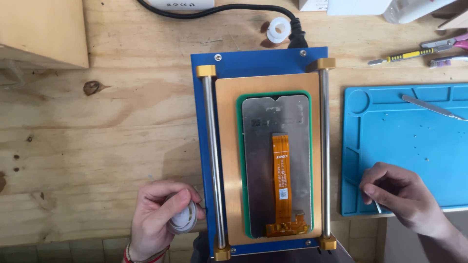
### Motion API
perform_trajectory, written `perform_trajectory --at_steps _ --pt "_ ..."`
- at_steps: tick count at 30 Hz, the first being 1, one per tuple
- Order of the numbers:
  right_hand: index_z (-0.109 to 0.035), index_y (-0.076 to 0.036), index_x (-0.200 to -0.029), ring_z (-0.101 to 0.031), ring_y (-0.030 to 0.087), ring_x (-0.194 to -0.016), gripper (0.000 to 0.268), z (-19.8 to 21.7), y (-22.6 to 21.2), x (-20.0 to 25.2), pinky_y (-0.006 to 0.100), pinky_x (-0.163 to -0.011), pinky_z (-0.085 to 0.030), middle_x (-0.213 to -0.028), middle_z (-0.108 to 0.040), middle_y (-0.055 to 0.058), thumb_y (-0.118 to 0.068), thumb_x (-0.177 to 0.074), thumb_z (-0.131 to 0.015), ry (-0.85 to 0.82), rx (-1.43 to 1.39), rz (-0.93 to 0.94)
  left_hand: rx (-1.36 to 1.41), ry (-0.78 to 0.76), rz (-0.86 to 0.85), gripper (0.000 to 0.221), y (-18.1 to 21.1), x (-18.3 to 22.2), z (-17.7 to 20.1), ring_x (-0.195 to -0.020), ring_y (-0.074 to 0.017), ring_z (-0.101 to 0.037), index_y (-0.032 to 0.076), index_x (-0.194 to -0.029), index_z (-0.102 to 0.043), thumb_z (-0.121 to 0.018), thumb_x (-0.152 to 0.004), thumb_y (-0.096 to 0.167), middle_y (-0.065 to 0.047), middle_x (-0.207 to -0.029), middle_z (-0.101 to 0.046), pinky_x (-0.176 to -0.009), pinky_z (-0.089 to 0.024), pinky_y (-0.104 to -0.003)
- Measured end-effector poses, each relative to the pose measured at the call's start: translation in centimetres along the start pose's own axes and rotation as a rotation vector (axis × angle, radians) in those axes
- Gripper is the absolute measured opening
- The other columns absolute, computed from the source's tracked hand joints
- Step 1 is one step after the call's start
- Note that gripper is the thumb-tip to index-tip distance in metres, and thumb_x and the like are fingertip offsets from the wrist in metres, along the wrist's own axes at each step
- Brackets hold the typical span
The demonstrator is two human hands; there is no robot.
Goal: Separating a mobile phone screen using a thin wire and a heating separator machine
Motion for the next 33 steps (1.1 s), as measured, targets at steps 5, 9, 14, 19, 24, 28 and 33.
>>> perform_trajectory --at_steps 5,9,14,19,24,28,33 --pt "-0.078 -0.002 -0.089 -0.072 0.024 -0.064 0.017 0.1 0.6 -0.7 0.035 -0.058 -0.052 -0.074 -0.076 0.016 -0.015 -0.098 -0.076 -0.012 0.034 -0.029 0.055 0.011 -0.006 0.026 -0.5 1.2 0.9 -0.058 -0.0321 -0.081 -0.012 -0.089 -0.079 -0.076 -0.098 0.012 -0.027 -0.069 -0.079 -0.052 -0.065 -0.033" --pt "-0.078 0.000 -0.089 -0.071 0.025 -0.064 0.017 -0.3 0.0 -1.6 0.036 -0.058 -0.050 -0.075 -0.076 0.017 -0.015 -0.098 -0.077 -0.022 0.051 -0.040 0.070 0.000 -0.003 0.029 -0.8 2.1 1.4 -0.059 -0.0286 -0.080 -0.012 -0.091 -0.080 -0.075 -0.101 0.016 -0.028 -0.067 -0.079 -0.051 -0.060 -0.030" --pt "-0.078 -0.002 -0.089 -0.072 0.024 -0.065 0.016 -1.6 -2.1 -3.1 0.034 -0.060 -0.056 -0.076 -0.076 0.015 -0.016 -0.097 -0.077 -0.081 0.063 0.020 0.090 0.073 0.014 0.027 -1.6 3.8 2.8 -0.057 -0.0288 -0.080 -0.012 -0.091 -0.080 -0.074 -0.101 0.013 -0.027 -0.067 -0.079 -0.049 -0.061 -0.031" --pt "-0.078 -0.003 -0.092 -0.074 0.022 -0.066 0.015 -3.5 -4.8 -4.4 0.032 -0.059 -0.058 -0.075 -0.077 0.012 -0.016 -0.099 -0.076 -0.176 -0.006 0.094 0.117 0.151 0.132 0.030 -3.0 5.8 4.6 -0.040 -0.0246 -0.070 -0.012 -0.093 -0.079 -0.073 -0.102 0.016 -0.030 -0.066 -0.080 -0.027 -0.054 -0.030" --pt "-0.075 -0.005 -0.086 -0.065 0.017 -0.060 0.020 -5.7 -7.8 -5.4 0.028 -0.055 -0.052 -0.067 -0.073 0.007 -0.019 -0.101 -0.074 -0.280 -0.035 0.167 0.098 0.230 0.118 0.030 -4.1 7.3 6.6 -0.026 -0.0274 -0.056 -0.014 -0.088 -0.077 -0.075 -0.099 0.015 -0.032 -0.058 -0.076 -0.022 -0.041 -0.033" --pt "-0.076 -0.004 -0.086 -0.069 0.014 -0.057 0.023 -6.3 -8.9 -5.9 0.025 -0.050 -0.057 -0.069 -0.072 0.006 -0.024 -0.098 -0.078 -0.317 -0.049 0.185 0.080 0.212 0.100 0.028 -3.7 8.0 7.4 -0.027 -0.0298 -0.060 -0.016 -0.088 -0.079 -0.073 -0.099 0.009 -0.031 -0.060 -0.078 -0.023 -0.044 -0.032" --pt "-0.073 -0.009 -0.078 -0.066 0.009 -0.049 0.024 -7.3 -10.6 -6.5 0.021 -0.045 -0.051 -0.062 -0.070 0.003 -0.024 -0.096 -0.079 -0.341 0.046 0.225 0.026 0.240 0.126 0.030 -4.1 9.0 9.1 -0.027 -0.0297 -0.058 -0.016 -0.089 -0.078 -0.073 -0.099 0.012 -0.031 -0.060 -0.078 -0.022 -0.045 -0.032"
Point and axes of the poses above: each hand's wrist, its own x-axis away from the middle knuckle, its own z-axis out of the back of the hand, y = z × x, the point moved 6 cm from there along -x, towards the middle knuckle
